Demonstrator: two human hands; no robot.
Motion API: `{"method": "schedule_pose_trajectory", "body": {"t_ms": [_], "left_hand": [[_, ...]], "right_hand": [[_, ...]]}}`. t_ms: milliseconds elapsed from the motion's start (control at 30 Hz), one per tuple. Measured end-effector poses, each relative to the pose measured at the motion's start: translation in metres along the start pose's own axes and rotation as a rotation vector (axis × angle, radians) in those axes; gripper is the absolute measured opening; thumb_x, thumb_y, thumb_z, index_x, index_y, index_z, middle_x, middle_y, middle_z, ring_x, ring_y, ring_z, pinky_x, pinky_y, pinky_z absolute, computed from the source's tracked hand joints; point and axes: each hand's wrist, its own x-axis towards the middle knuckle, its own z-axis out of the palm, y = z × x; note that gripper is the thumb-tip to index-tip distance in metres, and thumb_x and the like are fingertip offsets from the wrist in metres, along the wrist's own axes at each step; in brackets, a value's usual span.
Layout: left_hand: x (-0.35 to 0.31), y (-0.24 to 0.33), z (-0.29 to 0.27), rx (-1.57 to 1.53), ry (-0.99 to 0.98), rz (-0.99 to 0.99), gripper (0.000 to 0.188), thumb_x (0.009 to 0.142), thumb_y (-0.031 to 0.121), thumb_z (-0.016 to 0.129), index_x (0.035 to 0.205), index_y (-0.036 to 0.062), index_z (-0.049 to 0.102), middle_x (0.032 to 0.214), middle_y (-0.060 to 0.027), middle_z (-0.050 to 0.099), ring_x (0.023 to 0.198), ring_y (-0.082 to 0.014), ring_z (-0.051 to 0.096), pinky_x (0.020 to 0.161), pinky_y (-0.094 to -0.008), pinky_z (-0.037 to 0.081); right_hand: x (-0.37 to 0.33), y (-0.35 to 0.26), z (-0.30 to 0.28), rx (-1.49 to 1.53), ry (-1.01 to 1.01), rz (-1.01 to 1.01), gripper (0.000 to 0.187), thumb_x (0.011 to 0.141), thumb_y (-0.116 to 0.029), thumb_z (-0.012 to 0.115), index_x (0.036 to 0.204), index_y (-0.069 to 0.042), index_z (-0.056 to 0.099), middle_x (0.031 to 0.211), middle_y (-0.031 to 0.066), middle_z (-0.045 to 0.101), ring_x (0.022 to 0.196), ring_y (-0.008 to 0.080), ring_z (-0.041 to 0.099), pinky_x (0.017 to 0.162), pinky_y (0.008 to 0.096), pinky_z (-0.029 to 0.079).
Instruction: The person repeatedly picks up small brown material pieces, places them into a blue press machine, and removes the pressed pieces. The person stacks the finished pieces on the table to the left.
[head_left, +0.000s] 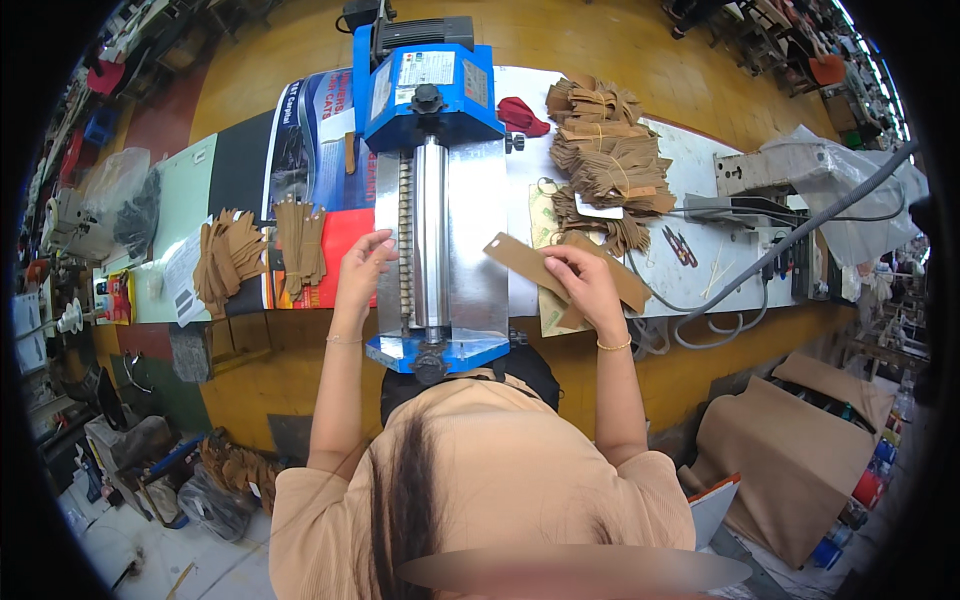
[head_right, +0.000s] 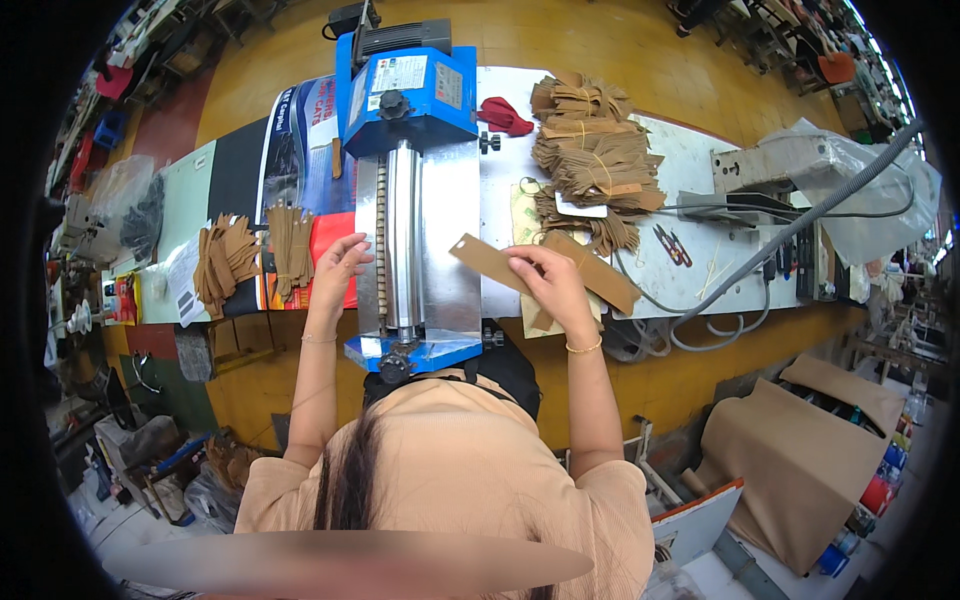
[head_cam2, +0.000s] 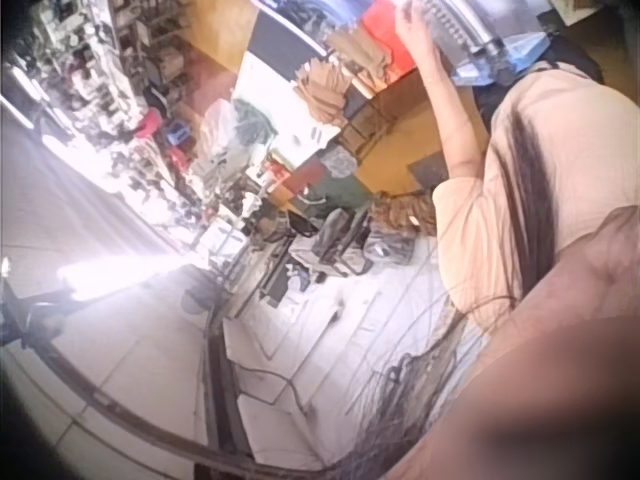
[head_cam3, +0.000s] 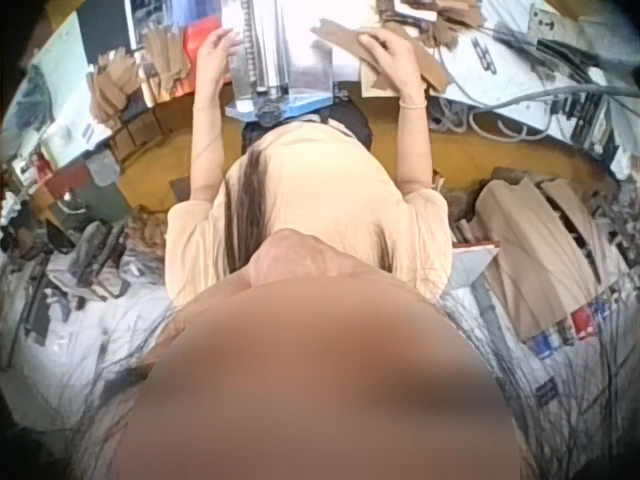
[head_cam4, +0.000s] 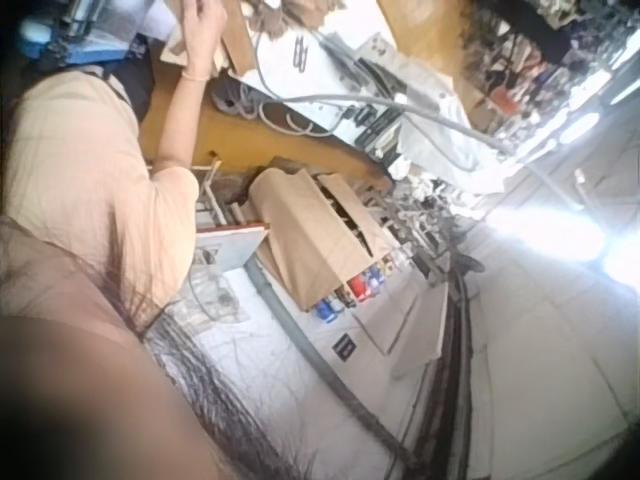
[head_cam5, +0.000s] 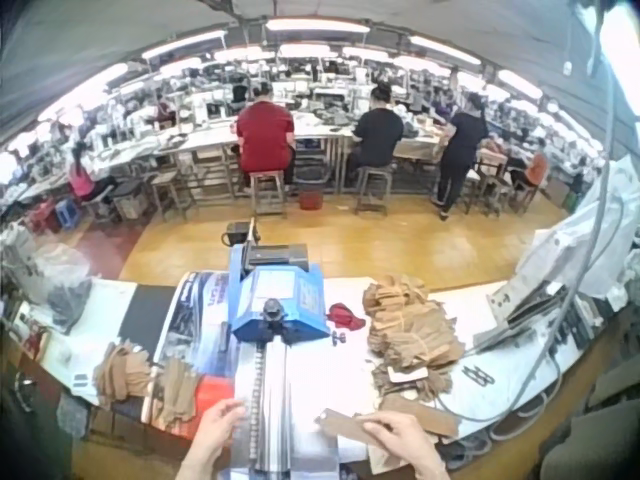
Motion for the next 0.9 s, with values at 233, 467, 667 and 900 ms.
{"method": "schedule_pose_trajectory", "body": {"t_ms": [233,467,667,900], "left_hand": [[-0.005,-0.015,-0.002,0.034,-0.02,-0.089,0.034,0.093,0.024,0.062,0.117,0.0001,0.063,0.09,-0.0027,0.065,0.08,-0.0097,0.059,0.07,-0.0245,0.045],[-0.005,-0.031,-0.004,0.014,-0.074,-0.178,0.03,0.097,0.027,0.057,0.111,0.002,0.067,0.092,-0.0025,0.065,0.078,-0.009,0.056,0.067,-0.0232,0.046],[0.0,-0.033,-0.002,-0.008,-0.087,-0.226,0.037,0.098,0.032,0.055,0.112,-0.0002,0.065,0.093,-0.0032,0.063,0.078,-0.0101,0.058,0.066,-0.023,0.048],[0.002,-0.026,-0.001,-0.102,-0.065,-0.322,0.036,0.097,0.033,0.059,0.108,-0.0009,0.063,0.095,-0.0057,0.064,0.075,-0.0123,0.063,0.062,-0.0227,0.051]], "right_hand": [[0.036,0.002,0.029,-0.282,-0.113,0.092,0.017,0.084,-0.019,0.068,0.093,-0.005,0.072,0.076,0.0124,0.069,0.065,0.0222,0.064,0.063,0.0309,0.049],[0.062,-0.001,0.058,-0.277,-0.23,-0.02,0.018,0.085,-0.018,0.067,0.095,-0.003,0.071,0.079,0.008,0.07,0.069,0.0163,0.063,0.068,0.0295,0.049],[0.069,-0.009,0.074,-0.24,-0.256,-0.029,0.02,0.084,-0.018,0.07,0.095,-0.002,0.071,0.081,0.0087,0.07,0.071,0.0165,0.063,0.069,0.0296,0.05],[0.062,0.002,0.057,-0.232,-0.19,0.014,0.024,0.079,-0.021,0.075,0.095,-0.004,0.071,0.078,0.0086,0.068,0.07,0.0176,0.062,0.068,0.0302,0.05]]}}
